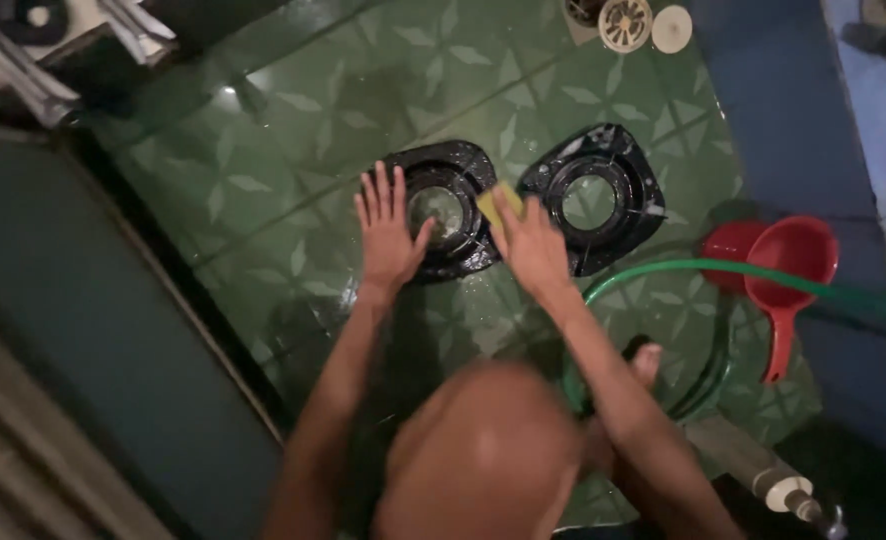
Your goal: Cleaning and scrubbing metal gas stove components on a tiled floor using a sponge and water from a hose.
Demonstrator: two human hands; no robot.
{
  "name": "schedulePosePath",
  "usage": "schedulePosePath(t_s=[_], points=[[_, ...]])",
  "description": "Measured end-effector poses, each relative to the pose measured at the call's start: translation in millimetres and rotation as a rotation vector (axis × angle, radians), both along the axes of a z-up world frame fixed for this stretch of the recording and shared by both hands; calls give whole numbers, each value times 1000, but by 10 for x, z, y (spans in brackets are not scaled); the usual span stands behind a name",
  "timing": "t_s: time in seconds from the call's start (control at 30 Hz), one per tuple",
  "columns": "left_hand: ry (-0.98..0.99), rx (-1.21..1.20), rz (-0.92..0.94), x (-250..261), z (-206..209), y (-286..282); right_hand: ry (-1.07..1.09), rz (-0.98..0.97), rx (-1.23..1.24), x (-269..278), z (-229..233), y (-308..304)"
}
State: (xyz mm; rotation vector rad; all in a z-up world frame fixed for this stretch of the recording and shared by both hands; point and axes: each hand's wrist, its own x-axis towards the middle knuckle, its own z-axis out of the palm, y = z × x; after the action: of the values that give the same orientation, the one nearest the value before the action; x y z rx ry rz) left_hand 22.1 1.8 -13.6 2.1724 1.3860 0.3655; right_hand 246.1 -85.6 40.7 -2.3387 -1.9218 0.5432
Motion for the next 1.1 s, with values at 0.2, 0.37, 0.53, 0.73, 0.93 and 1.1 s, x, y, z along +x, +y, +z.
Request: schedulePosePath(t_s=[0.2, 0.37, 0.53, 0.73, 0.93, 1.1], points=[[30, -44, 19, 40, -117, -43, 70, 54, 97, 57, -22, -147], [17, -3, 180, 124, -144, -207, 353, -445, 283, -293, 122, -995], [64, 35, 281, 243, -99, -238, 293, -270, 288, -452, -1, -756], [76, 13, 282, 241, -121, -258, 118, -28, 168, -555, -528, -861], [49, 20, 308, 241, -164, -290, 80, -29, 142, -634, -588, -884], [50, 27, 328, 218, -160, -292, 97, -259, 87, -517, -359, -675]])
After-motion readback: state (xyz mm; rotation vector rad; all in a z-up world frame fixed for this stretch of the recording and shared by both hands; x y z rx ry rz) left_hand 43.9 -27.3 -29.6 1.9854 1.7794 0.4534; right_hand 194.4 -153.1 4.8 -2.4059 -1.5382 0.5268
